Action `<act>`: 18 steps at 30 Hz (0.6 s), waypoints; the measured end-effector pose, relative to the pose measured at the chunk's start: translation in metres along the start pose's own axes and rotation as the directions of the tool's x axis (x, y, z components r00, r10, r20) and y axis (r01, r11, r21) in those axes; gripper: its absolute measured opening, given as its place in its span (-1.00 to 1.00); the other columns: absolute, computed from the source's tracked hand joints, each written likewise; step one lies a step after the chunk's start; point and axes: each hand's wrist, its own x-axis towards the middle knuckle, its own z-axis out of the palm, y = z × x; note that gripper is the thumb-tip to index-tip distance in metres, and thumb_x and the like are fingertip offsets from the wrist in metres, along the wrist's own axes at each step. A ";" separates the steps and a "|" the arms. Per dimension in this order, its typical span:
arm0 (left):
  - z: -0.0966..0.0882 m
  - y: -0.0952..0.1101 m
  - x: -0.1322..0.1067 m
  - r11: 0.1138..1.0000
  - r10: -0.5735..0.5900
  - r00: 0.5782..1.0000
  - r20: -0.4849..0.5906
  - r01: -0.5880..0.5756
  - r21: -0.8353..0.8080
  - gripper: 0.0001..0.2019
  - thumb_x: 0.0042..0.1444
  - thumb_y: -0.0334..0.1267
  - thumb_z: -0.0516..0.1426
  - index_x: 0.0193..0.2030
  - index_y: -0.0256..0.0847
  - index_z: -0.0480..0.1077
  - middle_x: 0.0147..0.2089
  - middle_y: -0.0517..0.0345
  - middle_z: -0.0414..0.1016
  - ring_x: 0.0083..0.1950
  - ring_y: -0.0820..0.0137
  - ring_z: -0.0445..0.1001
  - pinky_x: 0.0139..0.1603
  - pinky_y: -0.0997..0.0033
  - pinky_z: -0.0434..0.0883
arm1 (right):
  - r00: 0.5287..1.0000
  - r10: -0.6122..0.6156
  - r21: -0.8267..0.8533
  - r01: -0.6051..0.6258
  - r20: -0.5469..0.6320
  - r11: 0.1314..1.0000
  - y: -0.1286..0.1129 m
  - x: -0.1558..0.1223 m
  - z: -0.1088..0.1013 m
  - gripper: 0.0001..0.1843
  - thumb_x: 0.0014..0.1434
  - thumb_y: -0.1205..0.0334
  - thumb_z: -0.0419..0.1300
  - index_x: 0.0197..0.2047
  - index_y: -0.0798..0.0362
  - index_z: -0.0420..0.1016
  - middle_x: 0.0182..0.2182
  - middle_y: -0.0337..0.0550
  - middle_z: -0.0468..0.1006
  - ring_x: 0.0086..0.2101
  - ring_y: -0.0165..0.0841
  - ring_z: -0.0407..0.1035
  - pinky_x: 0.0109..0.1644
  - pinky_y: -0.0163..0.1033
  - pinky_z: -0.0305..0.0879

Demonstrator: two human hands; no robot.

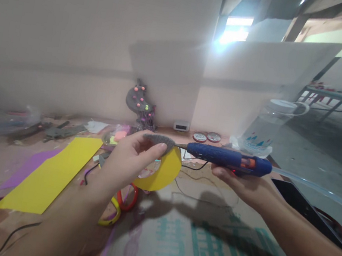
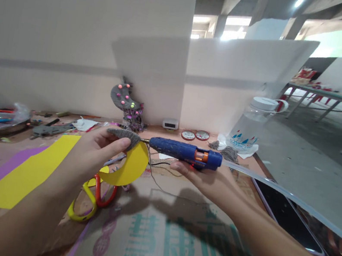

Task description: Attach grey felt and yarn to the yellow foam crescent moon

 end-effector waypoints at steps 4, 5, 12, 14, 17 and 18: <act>0.000 0.000 0.000 1.000 0.003 1.000 -0.002 -0.003 -0.007 -0.73 0.09 -0.04 0.22 -0.22 -0.20 0.50 -0.21 0.09 0.62 -0.17 0.33 0.55 -0.15 0.40 0.48 | 1.000 -0.007 -0.001 0.007 0.017 1.000 0.001 0.001 -0.001 -0.67 -0.01 -0.10 0.31 -0.27 -0.06 0.55 -0.35 -0.13 0.65 -0.29 -0.14 0.55 -0.20 -0.09 0.55; 0.000 0.000 -0.001 1.000 0.004 1.000 0.001 -0.004 -0.011 -0.73 0.09 -0.04 0.22 -0.22 -0.19 0.50 -0.21 0.09 0.62 -0.17 0.33 0.55 -0.15 0.40 0.48 | 1.000 -0.008 0.002 0.008 0.018 1.000 0.001 0.001 -0.001 -0.65 -0.01 -0.11 0.32 -0.25 -0.06 0.55 -0.35 -0.13 0.65 -0.29 -0.14 0.54 -0.20 -0.09 0.54; 0.000 0.002 -0.001 1.000 0.005 1.000 0.007 -0.005 0.004 -0.75 0.10 -0.04 0.21 -0.23 -0.19 0.50 -0.23 0.10 0.62 -0.18 0.34 0.56 -0.14 0.41 0.48 | 0.999 -0.021 -0.061 0.019 -0.026 0.998 0.006 -0.001 -0.001 -0.62 -0.01 -0.18 0.30 -0.27 -0.06 0.54 -0.35 -0.11 0.64 -0.30 -0.13 0.53 -0.22 -0.05 0.54; 0.000 0.001 0.000 1.000 0.006 1.000 0.011 -0.006 0.006 -0.74 0.10 -0.05 0.21 -0.22 -0.20 0.50 -0.22 0.10 0.62 -0.18 0.33 0.56 -0.14 0.40 0.48 | 0.996 -0.028 -0.121 0.018 -0.087 0.992 0.008 -0.002 -0.001 -0.61 -0.03 -0.19 0.31 -0.30 -0.06 0.53 -0.34 -0.08 0.64 -0.30 -0.12 0.52 -0.20 -0.02 0.54; 0.000 0.000 0.000 1.000 0.016 1.000 0.018 -0.016 -0.011 -0.74 0.10 -0.06 0.21 -0.20 -0.20 0.51 -0.20 0.09 0.62 -0.16 0.33 0.56 -0.13 0.40 0.49 | 0.991 -0.035 -0.168 0.013 -0.131 0.986 0.008 -0.002 -0.002 -0.61 -0.06 -0.18 0.33 -0.33 -0.05 0.51 -0.35 -0.07 0.63 -0.31 -0.10 0.53 -0.18 0.00 0.53; 0.000 -0.001 0.000 1.000 0.016 1.000 0.018 -0.016 -0.013 -0.74 0.10 -0.06 0.21 -0.20 -0.20 0.50 -0.19 0.09 0.62 -0.16 0.33 0.56 -0.13 0.40 0.49 | 0.992 -0.040 -0.156 0.021 -0.119 0.988 0.006 -0.002 -0.001 -0.61 -0.05 -0.19 0.32 -0.33 -0.05 0.51 -0.35 -0.07 0.63 -0.31 -0.10 0.53 -0.19 0.00 0.53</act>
